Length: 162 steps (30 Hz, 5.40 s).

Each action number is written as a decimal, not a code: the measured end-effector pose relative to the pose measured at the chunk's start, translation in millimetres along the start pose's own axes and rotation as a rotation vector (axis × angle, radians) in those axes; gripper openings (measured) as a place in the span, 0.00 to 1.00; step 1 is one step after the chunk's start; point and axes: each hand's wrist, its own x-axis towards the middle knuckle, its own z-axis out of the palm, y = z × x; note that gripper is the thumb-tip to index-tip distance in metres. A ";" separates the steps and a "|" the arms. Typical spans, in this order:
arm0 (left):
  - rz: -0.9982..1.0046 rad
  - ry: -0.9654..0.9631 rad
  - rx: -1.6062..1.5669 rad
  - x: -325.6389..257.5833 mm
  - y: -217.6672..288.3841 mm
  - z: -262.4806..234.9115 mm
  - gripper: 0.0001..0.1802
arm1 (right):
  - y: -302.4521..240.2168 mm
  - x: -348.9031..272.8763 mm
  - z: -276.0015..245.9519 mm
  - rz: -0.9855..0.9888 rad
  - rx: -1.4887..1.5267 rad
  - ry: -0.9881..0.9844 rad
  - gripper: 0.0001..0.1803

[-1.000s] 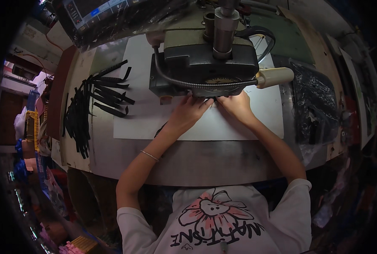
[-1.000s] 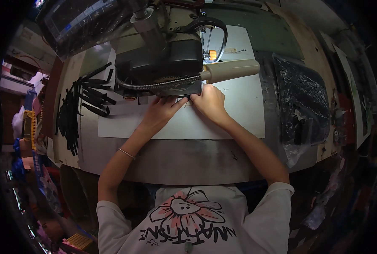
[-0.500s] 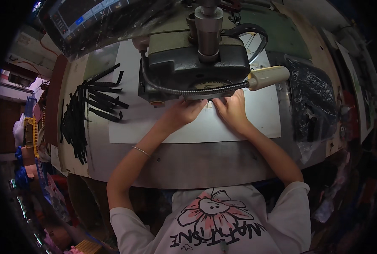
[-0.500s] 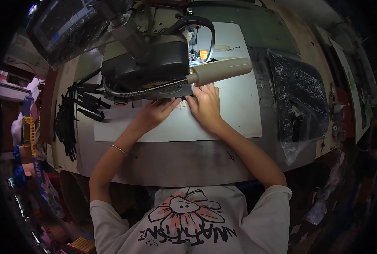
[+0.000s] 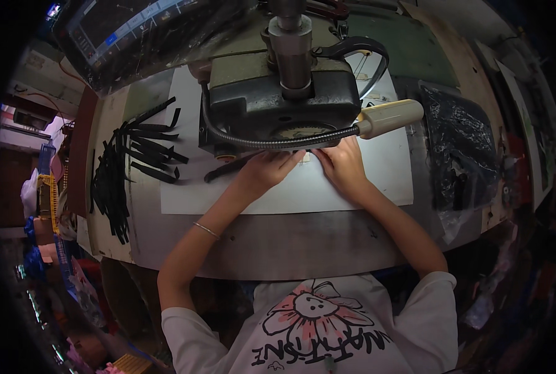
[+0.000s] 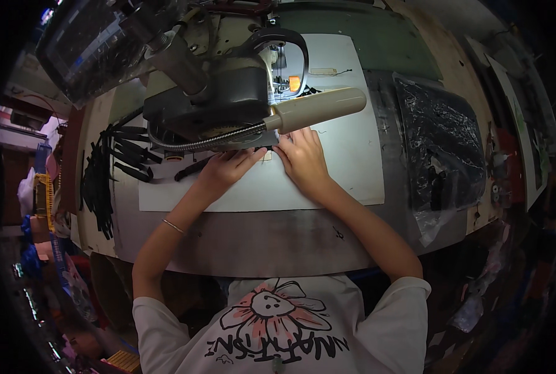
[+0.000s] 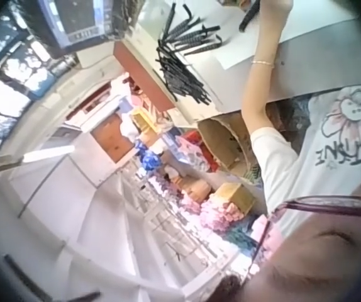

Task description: Assembling hardware onto leather straps using a specialized machine at a workbench.

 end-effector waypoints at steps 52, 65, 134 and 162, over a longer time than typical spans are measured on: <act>-0.343 -0.124 -0.225 -9.2 39.8 -10.7 0.30 | 11.0 1.2 -21.8 0.248 0.251 -0.250 0.11; -0.384 -0.065 -0.246 -8.0 36.7 -7.7 0.26 | 9.7 1.8 -15.9 0.222 0.218 -0.217 0.09; -1.227 0.129 -1.148 -104.0 -6.9 -55.6 0.11 | 7.4 -53.6 -62.8 0.137 0.001 -0.094 0.05; -1.002 -0.083 -0.799 -89.1 -2.6 -70.3 0.15 | 10.7 -60.9 -72.1 0.269 0.130 -0.122 0.07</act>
